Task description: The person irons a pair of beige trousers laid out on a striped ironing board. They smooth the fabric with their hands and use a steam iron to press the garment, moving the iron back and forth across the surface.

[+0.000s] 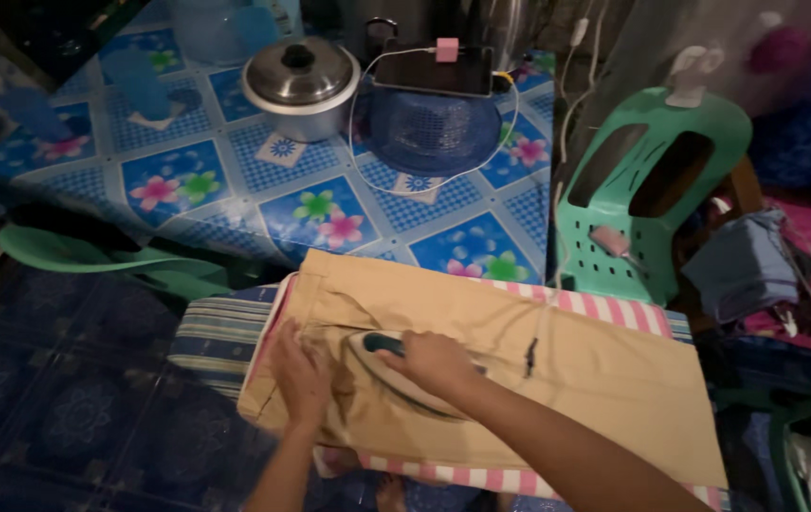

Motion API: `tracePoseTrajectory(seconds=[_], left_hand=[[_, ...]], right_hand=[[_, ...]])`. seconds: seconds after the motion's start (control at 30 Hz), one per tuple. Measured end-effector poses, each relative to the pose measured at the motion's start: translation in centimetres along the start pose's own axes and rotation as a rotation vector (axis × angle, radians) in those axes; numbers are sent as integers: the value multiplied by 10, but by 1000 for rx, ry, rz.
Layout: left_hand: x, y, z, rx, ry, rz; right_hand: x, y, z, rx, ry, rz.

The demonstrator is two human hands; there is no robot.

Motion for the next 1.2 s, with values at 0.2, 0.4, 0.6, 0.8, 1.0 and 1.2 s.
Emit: tracePoseTrajectory(seconds=[0.2,0.4,0.6,0.8,1.0,1.2], left_hand=[[-29,24,29,182,328,-99],[-34,30,31,-192,-356,-287],[-37,31,34,-179,-369,-289],[-36,28,38,-161,-384,-321],[-39,32,35,-169,-388,-328],[-52,36,47,-102,-499,-345]], right_hand=[[2,-5,2,73,46,-8],[22,22,69,21,53,-102],[38,70,181,-181,60,-119],[55,116,271,-240,66,-21],[62,124,272,-318,51,-16],[63,96,224,-207,61,-105]])
Point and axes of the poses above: each hand's wrist, its own y-axis away from the middle knuckle, its own x-axis out of the back of the hand, z = x × y, the point moved 2 cm from there along -y, towards the middle knuckle, and after that the axes turned 9 degrees about -x, right-handed, at the moved point
